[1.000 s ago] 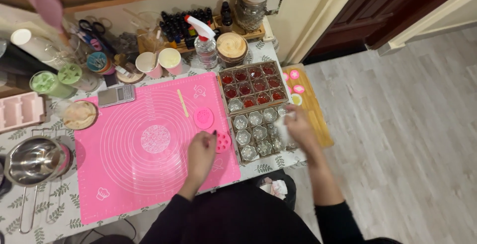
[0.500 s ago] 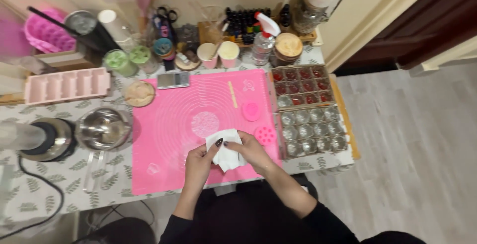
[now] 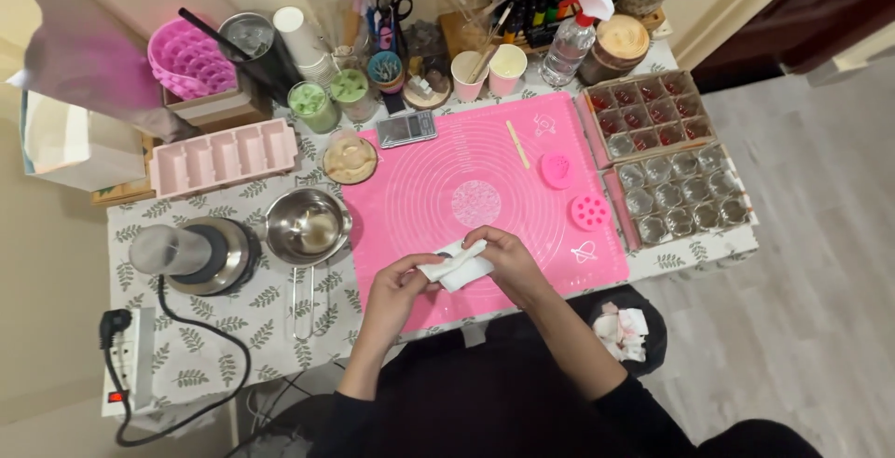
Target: Cleaning glass jars with a cloth, organizing tray molds, and handling a large bag of wax flakes or gel base for craft production.
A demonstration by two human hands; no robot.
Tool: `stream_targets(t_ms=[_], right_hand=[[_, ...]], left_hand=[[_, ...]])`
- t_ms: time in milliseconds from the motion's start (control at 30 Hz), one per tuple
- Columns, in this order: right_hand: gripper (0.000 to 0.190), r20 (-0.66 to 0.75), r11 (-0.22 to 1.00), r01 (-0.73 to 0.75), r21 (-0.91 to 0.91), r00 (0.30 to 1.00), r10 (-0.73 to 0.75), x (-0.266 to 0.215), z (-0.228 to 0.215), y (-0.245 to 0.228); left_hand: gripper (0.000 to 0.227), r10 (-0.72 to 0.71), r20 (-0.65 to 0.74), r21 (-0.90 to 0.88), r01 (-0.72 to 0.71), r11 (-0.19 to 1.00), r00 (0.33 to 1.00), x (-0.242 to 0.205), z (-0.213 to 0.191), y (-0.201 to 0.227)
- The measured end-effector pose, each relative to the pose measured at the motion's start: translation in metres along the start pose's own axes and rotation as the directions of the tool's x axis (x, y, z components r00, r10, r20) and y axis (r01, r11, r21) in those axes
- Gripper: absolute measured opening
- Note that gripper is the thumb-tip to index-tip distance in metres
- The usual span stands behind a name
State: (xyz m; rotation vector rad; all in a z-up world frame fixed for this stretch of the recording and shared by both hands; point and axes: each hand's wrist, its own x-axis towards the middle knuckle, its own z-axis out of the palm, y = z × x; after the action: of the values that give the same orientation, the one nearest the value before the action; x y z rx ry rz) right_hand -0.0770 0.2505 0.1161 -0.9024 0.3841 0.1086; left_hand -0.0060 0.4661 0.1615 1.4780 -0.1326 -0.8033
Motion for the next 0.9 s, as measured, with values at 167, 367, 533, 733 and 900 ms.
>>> stream_targets(t_ms=[167, 367, 533, 733, 900], right_hand=[[0.023, -0.123, 0.998, -0.04, -0.053, 0.992, 0.034, -0.005, 0.034, -0.003], [0.022, -0.123, 0.993, -0.055, -0.107, 0.992, 0.041, -0.006, 0.032, 0.001], [0.022, -0.106, 0.962, 0.058, -0.267, 0.99, -0.09, -0.001, 0.036, -0.007], [0.026, -0.152, 0.987, 0.103, -0.127, 0.981, -0.122, -0.002, 0.033, -0.018], [0.028, -0.153, 0.975, 0.051, 0.214, 0.988, -0.018, -0.008, 0.042, -0.043]], left_hand=[[0.029, -0.048, -0.084, 0.011, 0.049, 0.999, 0.995, -0.006, -0.018, 0.003], [0.037, 0.019, -0.228, 0.524, 0.106, 0.845, 0.973, -0.022, -0.009, 0.046], [0.046, -0.201, -0.228, 0.429, 0.283, 0.858, 0.953, -0.008, -0.024, 0.028], [0.041, -0.093, -0.123, 0.042, 0.099, 0.994, 0.988, 0.023, -0.017, -0.017], [0.038, 0.098, -0.114, 0.21, -0.072, 0.975, 0.989, 0.019, 0.023, 0.023]])
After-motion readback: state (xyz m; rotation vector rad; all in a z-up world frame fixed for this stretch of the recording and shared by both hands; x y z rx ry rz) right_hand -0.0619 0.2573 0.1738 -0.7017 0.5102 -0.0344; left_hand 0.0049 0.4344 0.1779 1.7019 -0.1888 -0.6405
